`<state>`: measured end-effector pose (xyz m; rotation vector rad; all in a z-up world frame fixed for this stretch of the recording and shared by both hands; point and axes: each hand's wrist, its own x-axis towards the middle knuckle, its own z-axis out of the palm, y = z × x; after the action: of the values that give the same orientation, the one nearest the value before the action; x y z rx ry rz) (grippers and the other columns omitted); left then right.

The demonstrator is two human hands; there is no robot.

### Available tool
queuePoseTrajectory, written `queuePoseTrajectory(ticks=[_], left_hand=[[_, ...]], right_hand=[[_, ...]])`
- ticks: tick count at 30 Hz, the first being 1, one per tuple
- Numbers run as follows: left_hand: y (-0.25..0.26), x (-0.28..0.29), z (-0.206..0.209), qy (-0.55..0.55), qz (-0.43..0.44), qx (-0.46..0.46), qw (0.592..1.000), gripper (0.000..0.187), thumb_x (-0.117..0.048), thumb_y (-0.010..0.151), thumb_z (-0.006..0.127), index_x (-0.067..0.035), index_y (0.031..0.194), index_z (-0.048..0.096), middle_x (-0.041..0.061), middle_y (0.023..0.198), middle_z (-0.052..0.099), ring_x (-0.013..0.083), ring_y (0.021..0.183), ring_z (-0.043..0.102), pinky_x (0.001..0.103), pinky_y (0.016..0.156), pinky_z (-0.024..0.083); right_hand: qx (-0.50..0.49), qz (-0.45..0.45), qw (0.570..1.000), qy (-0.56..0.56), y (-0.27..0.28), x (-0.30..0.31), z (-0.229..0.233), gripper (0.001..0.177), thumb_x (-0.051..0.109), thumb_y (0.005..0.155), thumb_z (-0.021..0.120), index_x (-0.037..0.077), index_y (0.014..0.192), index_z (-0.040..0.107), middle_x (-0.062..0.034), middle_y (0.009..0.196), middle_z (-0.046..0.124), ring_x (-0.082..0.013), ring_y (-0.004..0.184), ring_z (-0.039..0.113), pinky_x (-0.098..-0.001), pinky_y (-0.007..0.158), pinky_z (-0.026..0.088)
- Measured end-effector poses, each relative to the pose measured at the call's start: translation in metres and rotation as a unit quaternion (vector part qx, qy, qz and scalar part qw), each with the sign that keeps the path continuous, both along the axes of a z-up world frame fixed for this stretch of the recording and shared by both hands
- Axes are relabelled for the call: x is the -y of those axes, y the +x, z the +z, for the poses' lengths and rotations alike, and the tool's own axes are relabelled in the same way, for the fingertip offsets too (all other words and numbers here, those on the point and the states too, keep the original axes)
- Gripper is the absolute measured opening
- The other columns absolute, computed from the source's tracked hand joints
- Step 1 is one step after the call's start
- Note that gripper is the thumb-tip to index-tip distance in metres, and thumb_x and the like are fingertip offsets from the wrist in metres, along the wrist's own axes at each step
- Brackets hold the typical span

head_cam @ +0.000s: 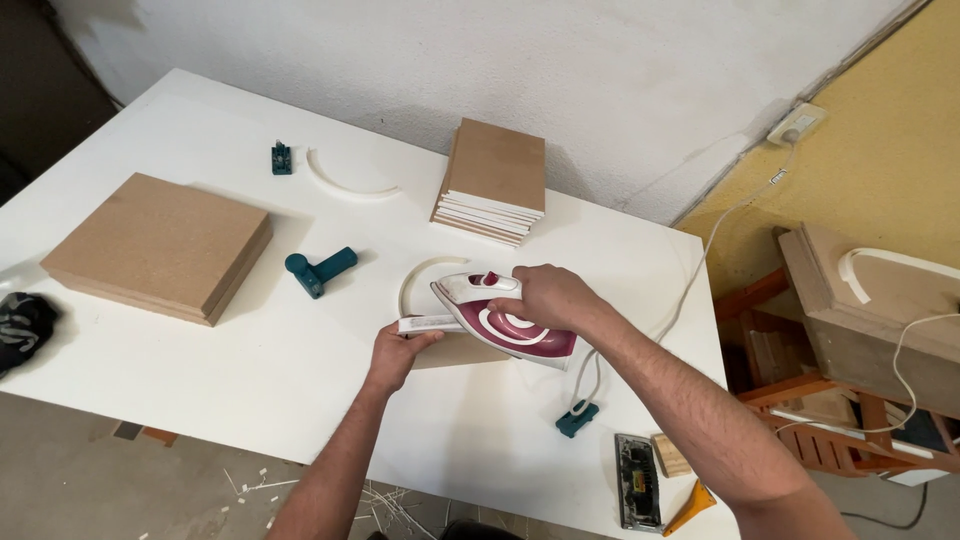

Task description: The person assembles a wooden component by placing a white strip onto a brown board and securing it with an iron. They then use a clamp to hold the assembly and smooth the edges of the board with a hand plane and a sanding block.

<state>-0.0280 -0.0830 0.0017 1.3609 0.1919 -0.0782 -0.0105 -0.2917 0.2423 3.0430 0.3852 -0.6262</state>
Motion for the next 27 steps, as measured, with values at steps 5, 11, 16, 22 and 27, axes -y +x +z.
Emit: queuePoseTrajectory(ticks=[5,11,16,22,27], left_hand=[[0.003,0.003,-0.003,-0.011,-0.002,-0.009,1.000,0.042,-0.011,0.068,0.097,-0.008,0.107,0.082,0.008,0.101,0.080,0.0124,0.094,0.066,0.038,0.094,0.056],[0.012,-0.001,-0.019,0.016,-0.020,-0.022,0.999,0.038,-0.009,0.073,0.094,-0.009,0.109,0.082,0.009,0.101,0.081,0.0153,0.093,0.072,0.039,0.092,0.058],[0.028,0.000,-0.059,0.005,-0.023,-0.005,1.000,0.035,-0.016,0.076,0.095,-0.015,0.109,0.083,0.006,0.099,0.081,0.0121,0.093,0.070,0.039,0.096,0.056],[0.026,0.000,-0.070,0.001,-0.016,0.008,1.000,0.033,-0.022,0.076,0.097,-0.019,0.107,0.084,0.005,0.097,0.081,0.0103,0.091,0.066,0.039,0.097,0.055],[0.031,0.003,-0.078,0.009,-0.019,0.020,1.000,0.031,-0.025,0.079,0.095,-0.020,0.107,0.084,0.004,0.096,0.080,0.0110,0.090,0.064,0.040,0.097,0.054]], right_hand=[[0.009,0.013,1.000,0.012,0.004,-0.015,-0.006,0.064,0.066,0.095,0.053,0.007,0.117,0.068,-0.0182,0.096,0.074,-0.0385,0.100,0.073,-0.0482,0.084,0.060],[0.003,0.039,0.999,0.023,-0.006,-0.039,0.002,0.066,0.062,0.095,0.053,0.003,0.122,0.066,-0.0245,0.104,0.073,-0.0441,0.107,0.071,-0.0534,0.089,0.057],[0.012,0.049,0.998,0.033,-0.005,-0.051,-0.003,0.069,0.065,0.095,0.052,0.003,0.123,0.065,-0.0244,0.104,0.073,-0.0443,0.106,0.071,-0.0539,0.088,0.058],[0.007,0.063,0.997,0.044,-0.005,-0.063,-0.008,0.073,0.066,0.094,0.051,0.001,0.125,0.064,-0.0269,0.106,0.072,-0.0479,0.108,0.069,-0.0571,0.090,0.056],[0.004,0.075,0.996,0.054,-0.002,-0.074,-0.011,0.074,0.066,0.094,0.051,0.000,0.124,0.063,-0.0289,0.107,0.071,-0.0501,0.109,0.068,-0.0593,0.090,0.055]])
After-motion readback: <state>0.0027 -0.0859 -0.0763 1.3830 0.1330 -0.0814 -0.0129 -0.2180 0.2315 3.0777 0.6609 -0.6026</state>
